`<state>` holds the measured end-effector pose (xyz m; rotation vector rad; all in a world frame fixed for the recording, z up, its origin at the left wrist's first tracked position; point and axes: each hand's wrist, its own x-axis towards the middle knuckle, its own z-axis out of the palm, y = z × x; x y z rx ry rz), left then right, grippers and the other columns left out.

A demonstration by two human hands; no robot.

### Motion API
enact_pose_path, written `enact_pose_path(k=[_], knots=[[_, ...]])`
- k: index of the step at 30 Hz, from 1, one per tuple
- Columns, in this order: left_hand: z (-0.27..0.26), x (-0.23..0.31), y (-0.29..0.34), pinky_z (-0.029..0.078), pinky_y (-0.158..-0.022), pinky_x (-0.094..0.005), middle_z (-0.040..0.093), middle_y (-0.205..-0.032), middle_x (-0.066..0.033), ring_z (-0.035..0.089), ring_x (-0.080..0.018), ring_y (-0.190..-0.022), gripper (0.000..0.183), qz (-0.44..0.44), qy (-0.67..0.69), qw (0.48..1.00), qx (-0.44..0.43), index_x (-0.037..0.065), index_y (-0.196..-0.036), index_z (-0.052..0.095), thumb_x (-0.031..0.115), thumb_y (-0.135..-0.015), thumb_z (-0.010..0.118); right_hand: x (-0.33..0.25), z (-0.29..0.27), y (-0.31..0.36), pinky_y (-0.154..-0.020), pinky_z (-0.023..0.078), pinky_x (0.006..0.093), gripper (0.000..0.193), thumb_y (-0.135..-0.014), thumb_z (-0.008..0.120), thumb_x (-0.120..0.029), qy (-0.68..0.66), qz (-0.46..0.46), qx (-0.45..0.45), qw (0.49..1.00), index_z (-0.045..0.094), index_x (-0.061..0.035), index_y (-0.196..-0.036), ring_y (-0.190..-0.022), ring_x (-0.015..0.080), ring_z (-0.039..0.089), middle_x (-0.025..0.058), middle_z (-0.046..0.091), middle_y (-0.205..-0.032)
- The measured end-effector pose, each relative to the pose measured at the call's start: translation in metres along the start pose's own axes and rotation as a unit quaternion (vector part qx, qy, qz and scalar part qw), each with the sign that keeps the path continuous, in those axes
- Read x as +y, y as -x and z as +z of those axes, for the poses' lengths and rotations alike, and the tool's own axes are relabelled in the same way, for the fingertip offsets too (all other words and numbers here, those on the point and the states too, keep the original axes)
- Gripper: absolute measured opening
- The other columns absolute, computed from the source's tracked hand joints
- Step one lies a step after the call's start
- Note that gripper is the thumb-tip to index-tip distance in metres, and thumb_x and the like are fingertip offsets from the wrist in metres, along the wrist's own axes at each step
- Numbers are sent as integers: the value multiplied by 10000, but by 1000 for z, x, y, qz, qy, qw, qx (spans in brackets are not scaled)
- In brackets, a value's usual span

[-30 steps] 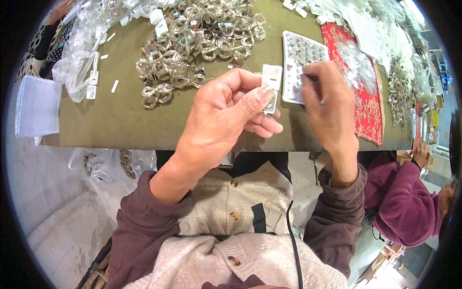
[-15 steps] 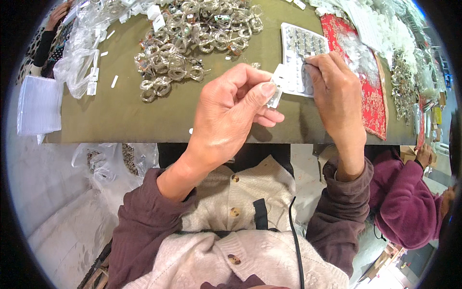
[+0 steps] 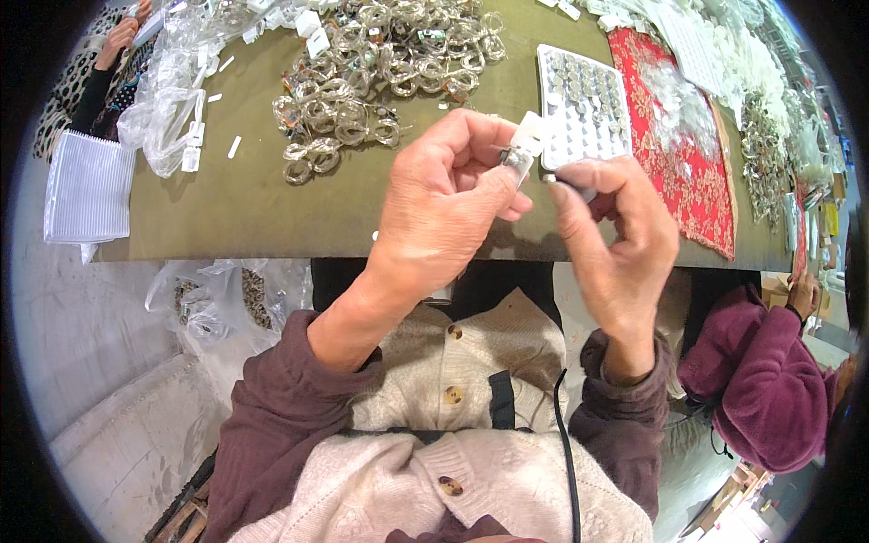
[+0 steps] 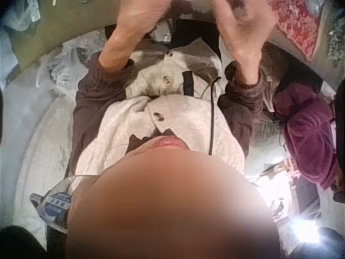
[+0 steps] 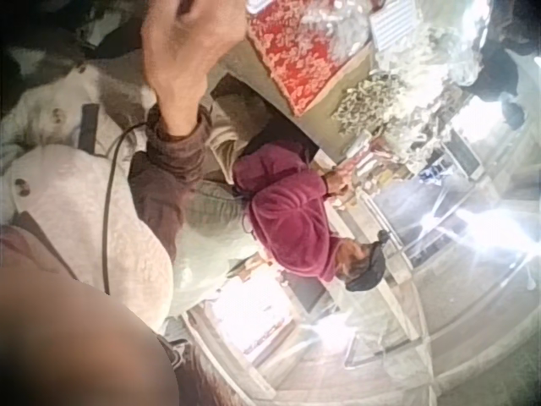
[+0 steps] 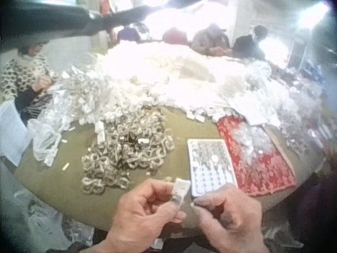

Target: The person repeatedly picks small white plastic housings and metallic components from a table, inserts the metal parts into the housings, and places the assembled units into a blister pack. The process is repeated multiple times with consistent hand movements.

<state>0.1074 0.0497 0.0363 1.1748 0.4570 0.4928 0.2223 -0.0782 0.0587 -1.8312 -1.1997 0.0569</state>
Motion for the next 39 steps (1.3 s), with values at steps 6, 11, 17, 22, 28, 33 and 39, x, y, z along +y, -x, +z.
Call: enact_pose_path(k=[6,11,17,22,28,33,39], knots=[[5,-8,0,572,-733,-252,672,-993,-77,653,-106,-848,218,50,-76,996,28,-33,-1135,580,-53,-919,569,4,34,5,-585,488,346,214,-787,719,16,39,-110,73,990,628,-36,-974,-658,260,590,100,581,-800],[6,-9,3,576,-727,-251,664,-959,-66,650,-102,-825,206,38,-77,996,29,-38,-1127,583,-43,-921,578,7,31,4,-607,500,349,202,-788,709,32,115,-145,63,981,630,-33,-962,-716,292,620,120,591,-818],[1,0,4,564,-650,-231,662,-938,-62,643,-95,-738,184,6,-29,999,23,-31,-1099,587,-10,-917,572,-2,25,21,-679,501,266,175,-848,720,14,-89,96,66,989,665,-19,-1010,-750,139,626,84,664,-898],[1,2,4,550,-624,-216,663,-916,-65,632,-81,-718,187,0,-33,999,23,-33,-1083,585,-23,-897,572,1,29,26,-678,499,260,177,-845,730,16,-132,76,85,985,664,-11,-1008,-762,123,621,80,662,-909],[2,-5,2,575,-701,-225,682,-970,-87,667,-102,-808,233,24,-16,1000,9,-43,-1123,593,-46,-892,625,11,39,10,-674,508,292,186,-816,740,34,-34,-74,98,992,662,-8,-980,-760,201,640,116,646,-887],[0,-7,4,582,-735,-231,683,-1011,-99,674,-115,-848,245,19,-42,999,7,-43,-1136,593,-55,-894,634,11,38,5,-683,514,307,159,-830,722,33,2,-122,76,990,662,-4,-972,-777,218,649,114,641,-865],[2,-7,7,579,-746,-241,676,-1037,-104,670,-123,-875,243,21,-44,999,-6,-43,-1148,594,-42,-907,628,4,24,3,-692,522,253,150,-882,711,3,-294,161,14,942,575,2,-945,-783,113,639,70,660,-861]])
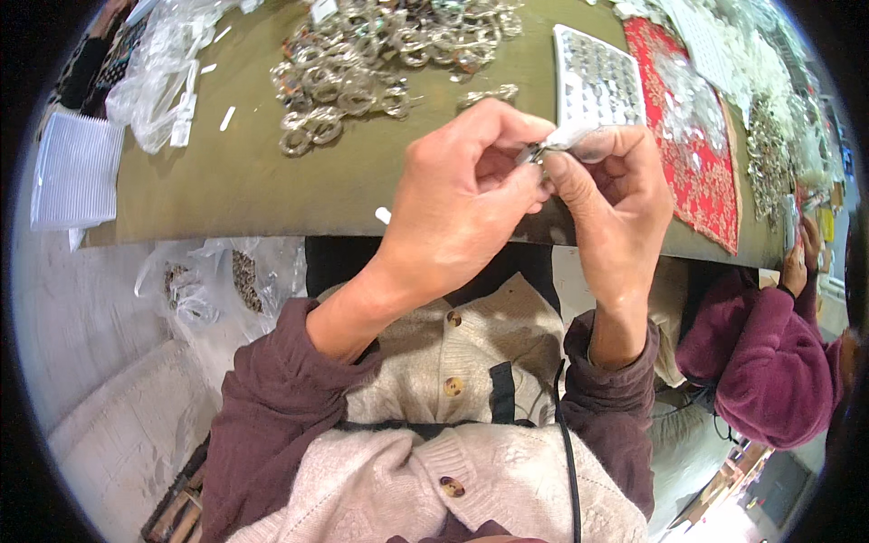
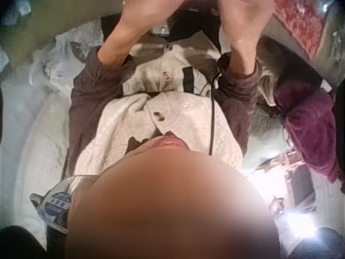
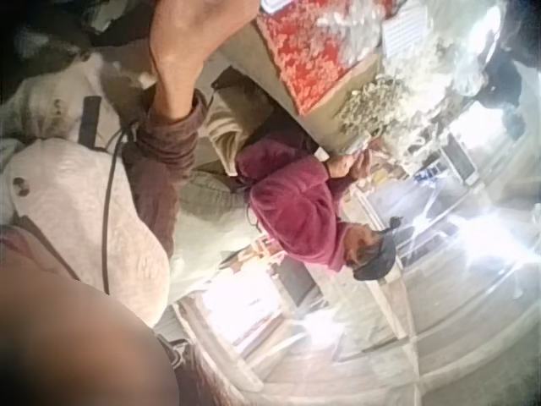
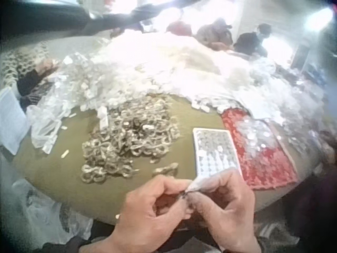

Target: The person repeatedly picks small white plastic housings and metallic components from a table, inserts the metal parts into the housings, and places the assembled units into a blister pack. The process is repeated multiple times with consistent hand movements.

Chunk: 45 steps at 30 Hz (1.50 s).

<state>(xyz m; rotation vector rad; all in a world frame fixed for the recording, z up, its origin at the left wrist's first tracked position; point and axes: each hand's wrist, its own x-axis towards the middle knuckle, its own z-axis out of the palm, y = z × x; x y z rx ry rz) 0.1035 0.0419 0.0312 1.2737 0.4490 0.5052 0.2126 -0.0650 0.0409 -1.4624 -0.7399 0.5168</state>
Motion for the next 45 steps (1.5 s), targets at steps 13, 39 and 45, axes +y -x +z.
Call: enact_pose_path(k=[13,39,45], knots=[[1,7,4,563,-614,-238,678,-919,-102,664,-125,-702,223,-31,-22,999,7,-38,-1102,584,66,-925,671,-13,-59,-18,-643,488,321,133,-887,658,-56,396,-139,49,906,638,-4,-1008,-745,203,616,113,623,-879],[-4,1,-3,589,-766,-248,653,-1025,-116,671,-111,-846,312,-22,62,998,5,-63,-1185,531,6,-915,671,-3,-5,-11,-632,513,305,214,-757,779,54,391,-346,-7,853,653,2,-922,-690,208,625,124,644,-852],[-3,1,1,587,-789,-258,659,-1056,-109,678,-124,-880,281,-20,59,998,16,-52,-1176,545,-39,-913,645,-2,-9,-15,-624,523,353,190,-737,757,18,392,-382,-46,836,667,4,-903,-735,279,656,131,654,-837]])
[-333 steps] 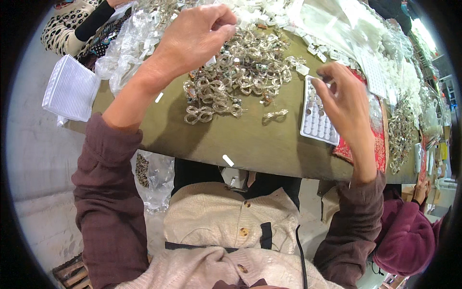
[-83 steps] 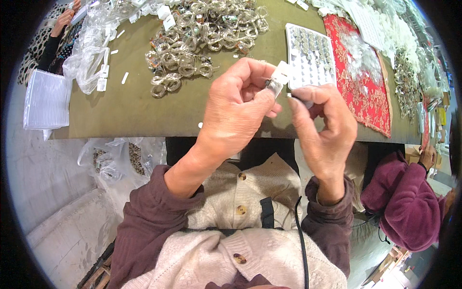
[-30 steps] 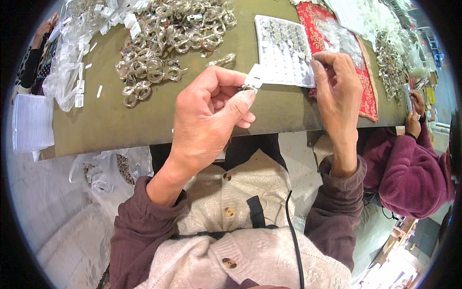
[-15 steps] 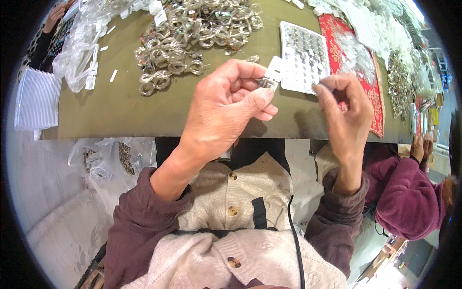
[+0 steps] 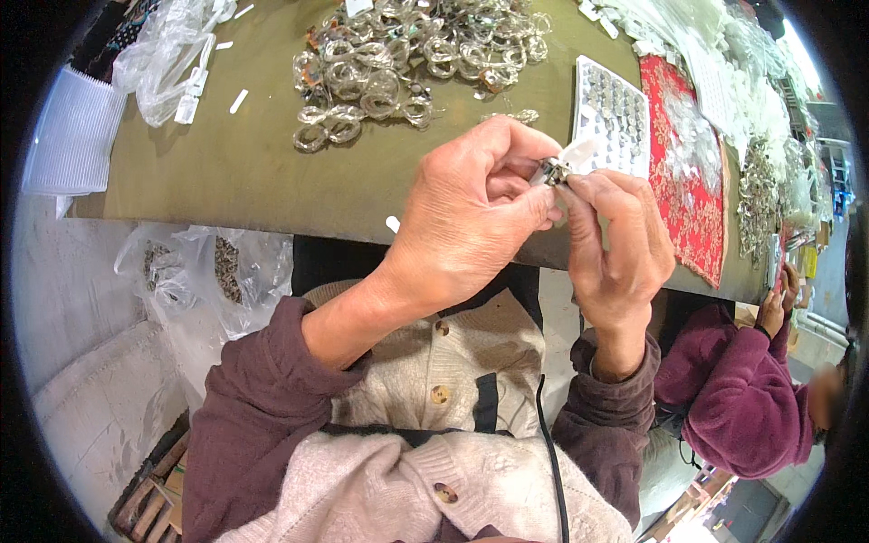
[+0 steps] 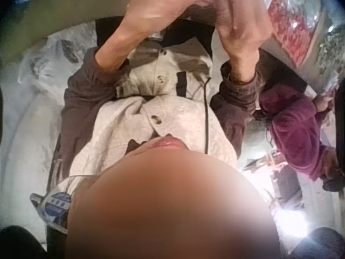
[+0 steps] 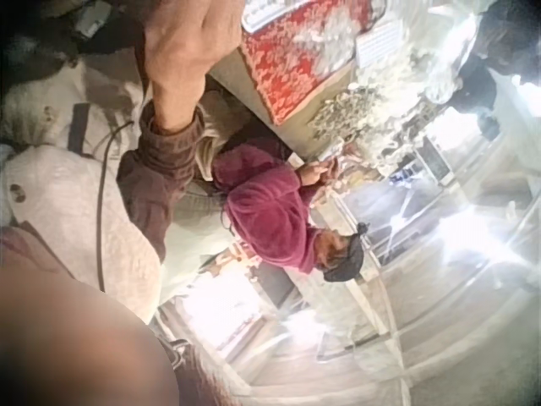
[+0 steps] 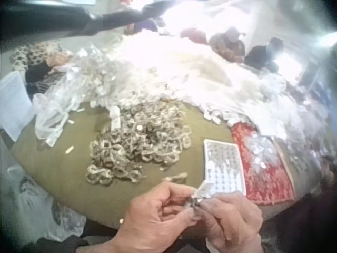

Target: The person repeatedly picks small white plastic housings and metallic components from a table, inserts the metal parts into the housings, and places the assembled units into a blister pack. The process is repeated multiple times with consistent hand movements.

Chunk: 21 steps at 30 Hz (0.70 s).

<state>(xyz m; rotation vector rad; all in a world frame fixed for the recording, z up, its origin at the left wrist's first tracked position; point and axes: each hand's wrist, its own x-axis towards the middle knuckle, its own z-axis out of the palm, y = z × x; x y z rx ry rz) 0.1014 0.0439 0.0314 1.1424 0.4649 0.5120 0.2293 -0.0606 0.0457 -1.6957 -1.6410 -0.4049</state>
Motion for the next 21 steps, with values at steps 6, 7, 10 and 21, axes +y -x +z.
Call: enact_pose_path(k=[6,7,10,21], knots=[[-2,-1,2,588,-801,-272,664,-1066,-104,685,-139,-901,263,29,-2,1000,-7,-44,-1160,576,-59,-905,642,4,-9,-8,-642,527,331,143,-778,745,2,-75,41,-75,994,670,-2,-899,-738,255,667,131,659,-832],[-2,-1,2,587,-801,-271,665,-1063,-101,686,-139,-902,264,31,4,999,-9,-44,-1160,578,-62,-904,641,4,-11,-9,-646,530,325,130,-796,739,2,-121,91,-86,985,659,0,-899,-746,231,669,126,662,-829],[-1,0,6,582,-796,-265,666,-1053,-95,687,-140,-908,269,46,5,999,-15,-42,-1163,580,-71,-902,637,3,-11,-10,-663,547,288,187,-880,706,-8,-321,258,-101,906,570,19,-1005,-791,127,660,92,654,-833],[-1,11,1,566,-635,-221,664,-970,-94,657,-98,-719,247,-39,-38,998,-20,-47,-1141,560,-22,-905,628,17,-16,-23,-671,522,212,243,-926,690,-88,-382,337,-149,847,606,30,-1121,-766,83,627,37,638,-884]])
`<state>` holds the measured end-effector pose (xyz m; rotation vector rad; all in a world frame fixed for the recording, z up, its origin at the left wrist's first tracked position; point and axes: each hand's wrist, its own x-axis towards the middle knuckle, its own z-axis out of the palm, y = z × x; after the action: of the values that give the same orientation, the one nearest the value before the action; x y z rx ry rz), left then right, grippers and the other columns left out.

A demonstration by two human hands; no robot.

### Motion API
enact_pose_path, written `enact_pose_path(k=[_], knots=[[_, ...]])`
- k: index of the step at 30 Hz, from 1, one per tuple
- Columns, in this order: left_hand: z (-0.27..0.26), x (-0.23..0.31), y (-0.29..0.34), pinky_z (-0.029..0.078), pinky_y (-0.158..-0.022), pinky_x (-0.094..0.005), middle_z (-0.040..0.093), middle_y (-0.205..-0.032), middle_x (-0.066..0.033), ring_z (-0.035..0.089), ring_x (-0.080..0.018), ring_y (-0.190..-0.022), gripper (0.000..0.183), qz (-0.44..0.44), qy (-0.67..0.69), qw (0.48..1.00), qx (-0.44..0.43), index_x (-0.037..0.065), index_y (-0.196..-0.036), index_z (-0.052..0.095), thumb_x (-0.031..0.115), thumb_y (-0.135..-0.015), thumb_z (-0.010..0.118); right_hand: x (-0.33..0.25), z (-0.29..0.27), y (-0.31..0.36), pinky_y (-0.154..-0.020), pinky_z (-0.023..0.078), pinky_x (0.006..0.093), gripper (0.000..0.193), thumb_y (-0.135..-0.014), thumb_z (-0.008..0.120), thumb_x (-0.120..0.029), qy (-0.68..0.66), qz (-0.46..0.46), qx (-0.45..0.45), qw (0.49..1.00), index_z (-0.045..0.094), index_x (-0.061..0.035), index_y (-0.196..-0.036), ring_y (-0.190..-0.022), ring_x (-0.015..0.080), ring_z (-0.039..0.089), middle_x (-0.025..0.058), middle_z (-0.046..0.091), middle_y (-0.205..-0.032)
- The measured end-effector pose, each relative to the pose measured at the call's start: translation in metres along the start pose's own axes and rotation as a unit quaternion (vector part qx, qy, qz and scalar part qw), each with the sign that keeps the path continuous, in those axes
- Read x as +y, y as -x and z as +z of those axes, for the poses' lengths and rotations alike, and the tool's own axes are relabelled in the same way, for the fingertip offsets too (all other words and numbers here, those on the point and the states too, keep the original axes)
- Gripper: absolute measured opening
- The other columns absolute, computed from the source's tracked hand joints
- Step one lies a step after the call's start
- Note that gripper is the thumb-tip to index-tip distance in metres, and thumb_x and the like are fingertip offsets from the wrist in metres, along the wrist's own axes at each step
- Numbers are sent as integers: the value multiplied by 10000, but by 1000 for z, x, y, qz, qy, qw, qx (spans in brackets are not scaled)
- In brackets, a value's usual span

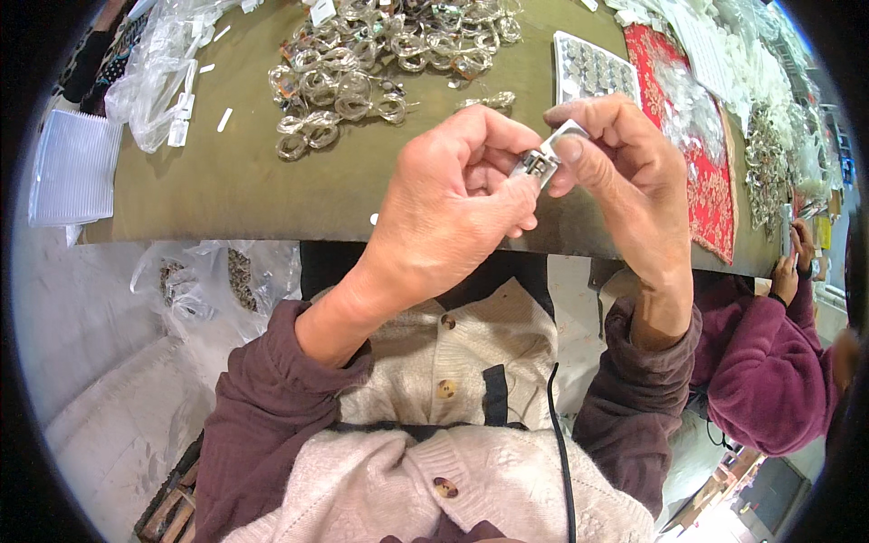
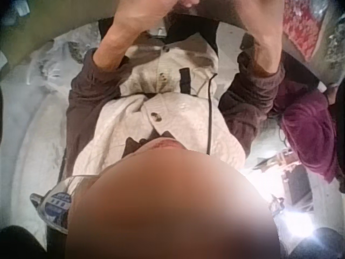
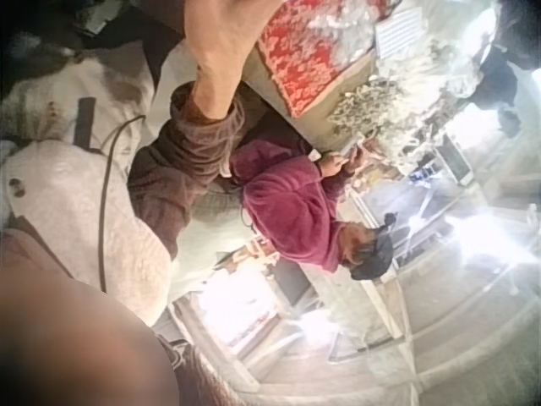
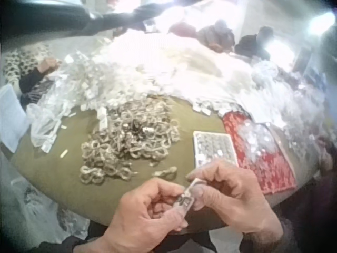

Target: The person repeatedly picks small white plastic housings and metallic components from a table, inserts the metal parts into the housings, and places the assembled units into a blister pack. The process is repeated multiple times with consistent hand movements.

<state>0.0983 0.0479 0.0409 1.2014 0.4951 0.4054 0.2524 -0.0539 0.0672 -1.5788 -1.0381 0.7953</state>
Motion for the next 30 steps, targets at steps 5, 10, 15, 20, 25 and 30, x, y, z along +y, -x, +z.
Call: enact_pose_path(k=[5,10,15,20,25,30], knots=[[7,-1,0,543,-579,-194,646,-915,-62,634,-75,-677,247,13,7,999,33,-43,-1137,563,-20,-900,631,4,18,13,-619,530,244,122,-901,674,-15,83,-50,119,988,649,34,-1010,-730,120,668,82,685,-864],[5,-1,2,506,-540,-180,644,-908,-55,600,-56,-638,271,32,6,998,46,-43,-1172,563,-9,-910,621,3,34,26,-787,550,319,272,-807,705,91,307,-269,131,903,644,37,-1067,-871,245,708,183,704,-1012],[-1,3,3,482,-500,-178,646,-855,-51,602,-55,-622,253,28,71,997,3,-26,-1184,563,57,-949,604,2,50,31,-738,539,315,323,-750,739,37,359,-244,184,882,659,-17,-1059,-898,241,709,150,701,-1061],[-14,8,10,470,-467,-185,630,-809,-51,632,-82,-615,235,-25,230,972,-50,1,-1195,531,128,-1004,581,5,57,28,-706,520,288,329,-742,759,25,297,-246,215,897,674,-37,-1054,-928,242,727,150,723,-1060],[-14,-2,12,418,-443,-204,640,-860,-25,564,-67,-564,238,-43,376,925,-26,35,-1197,529,157,-1004,595,8,66,22,-651,518,268,322,-741,753,43,276,-280,214,894,690,-17,-1051,-903,231,738,170,728,-1065],[-16,-5,16,432,-425,-177,641,-872,-2,548,-25,-543,232,-68,436,897,-15,37,-1206,549,143,-1003,592,15,64,12,-606,499,238,286,-746,725,-4,318,-379,221,841,707,2,-1031,-838,186,730,180,730,-1024]])
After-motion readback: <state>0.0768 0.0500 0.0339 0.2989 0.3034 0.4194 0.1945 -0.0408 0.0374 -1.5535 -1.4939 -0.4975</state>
